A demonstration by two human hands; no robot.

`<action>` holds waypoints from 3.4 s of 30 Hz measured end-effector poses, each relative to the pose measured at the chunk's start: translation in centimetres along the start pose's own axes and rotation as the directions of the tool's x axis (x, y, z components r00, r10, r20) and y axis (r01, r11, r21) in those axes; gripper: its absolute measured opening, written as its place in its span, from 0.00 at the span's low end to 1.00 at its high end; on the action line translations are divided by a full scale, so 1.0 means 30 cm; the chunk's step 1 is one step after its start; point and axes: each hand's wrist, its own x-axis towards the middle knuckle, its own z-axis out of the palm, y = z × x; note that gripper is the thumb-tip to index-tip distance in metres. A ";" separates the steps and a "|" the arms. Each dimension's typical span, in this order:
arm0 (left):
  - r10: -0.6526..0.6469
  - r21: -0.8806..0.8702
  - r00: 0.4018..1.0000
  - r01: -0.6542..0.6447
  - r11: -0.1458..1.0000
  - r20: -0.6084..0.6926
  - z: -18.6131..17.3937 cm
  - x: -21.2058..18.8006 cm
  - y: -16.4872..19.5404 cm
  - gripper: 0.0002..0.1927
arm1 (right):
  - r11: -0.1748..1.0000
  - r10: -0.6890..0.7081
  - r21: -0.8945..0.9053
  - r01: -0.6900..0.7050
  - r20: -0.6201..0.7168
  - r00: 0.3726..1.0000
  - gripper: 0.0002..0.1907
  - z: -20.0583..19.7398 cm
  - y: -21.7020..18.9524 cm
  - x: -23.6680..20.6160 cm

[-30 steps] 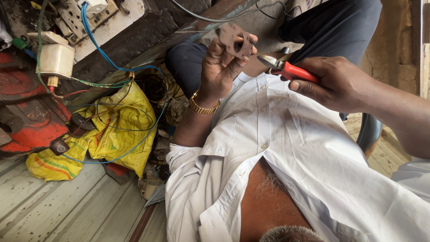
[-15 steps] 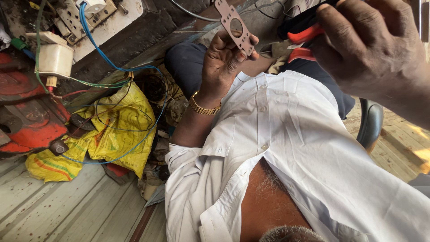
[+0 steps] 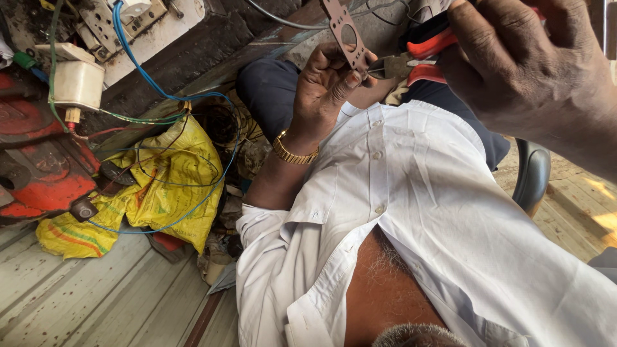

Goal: The person cleans a small metal plate with a file, then uses pliers to bend and shape its edges. The person holds the plate with one hand and manipulates it with the other, repeatedly adjusting its position.

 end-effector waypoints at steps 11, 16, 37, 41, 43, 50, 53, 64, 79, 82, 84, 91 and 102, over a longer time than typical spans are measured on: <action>0.013 0.022 1.000 -0.013 1.000 0.003 -0.005 0.010 -0.005 0.15 | 1.000 -0.015 0.019 0.015 -0.041 0.999 0.12 0.006 0.008 0.009; 0.010 0.046 1.000 -0.010 0.999 0.004 0.000 0.008 -0.009 0.14 | 1.000 -0.002 0.019 0.003 -0.040 0.999 0.15 0.010 -0.002 0.001; 0.013 -0.001 1.000 -0.013 1.000 -0.024 0.010 0.002 -0.022 0.15 | 1.000 0.000 -0.016 -0.001 -0.062 0.998 0.18 0.013 -0.004 0.009; 0.017 0.021 0.999 -0.017 1.000 -0.027 0.010 0.003 -0.022 0.15 | 0.998 -0.009 -0.061 0.007 -0.030 0.999 0.18 0.001 -0.004 0.022; 0.016 0.009 1.000 -0.015 1.000 -0.026 0.010 0.003 -0.021 0.15 | 0.998 -0.017 -0.064 0.015 -0.026 1.000 0.17 -0.002 -0.002 0.025; 0.008 0.008 0.999 -0.008 1.000 -0.033 0.015 0.002 -0.017 0.15 | 0.999 -0.016 -0.038 0.015 -0.022 1.000 0.17 -0.004 0.000 0.027; 0.003 0.004 0.999 -0.003 1.000 -0.035 0.015 0.003 -0.017 0.15 | 1.000 -0.009 -0.030 0.009 -0.026 1.000 0.17 -0.005 0.001 0.027; -0.070 -0.246 0.997 0.058 0.968 -0.041 0.007 0.004 -0.043 0.13 | 1.000 0.014 0.007 -0.013 -0.017 1.000 0.17 0.015 -0.016 0.002; -0.072 -0.342 0.997 0.059 0.938 -0.027 0.009 0.002 -0.047 0.15 | 0.985 0.044 0.167 -0.038 -0.028 0.999 0.14 0.036 -0.023 -0.033; -0.074 -0.344 0.997 0.061 0.937 -0.025 0.009 0.002 -0.047 0.15 | 0.984 0.043 0.173 -0.039 -0.020 0.999 0.14 0.037 -0.023 -0.031; -0.092 -0.349 0.995 0.076 0.934 -0.029 0.008 0.001 -0.047 0.14 | 0.988 0.037 0.153 -0.037 0.000 0.999 0.14 0.033 -0.021 -0.024; -0.102 -0.389 0.995 0.090 0.917 -0.011 0.007 0.003 -0.047 0.15 | 0.992 0.022 0.124 -0.026 0.034 0.999 0.13 0.007 -0.005 0.019; -0.098 -0.397 0.995 0.095 0.913 0.012 -0.006 0.000 -0.062 0.14 | 0.987 0.011 0.156 -0.024 0.087 0.996 0.14 0.019 -0.016 0.000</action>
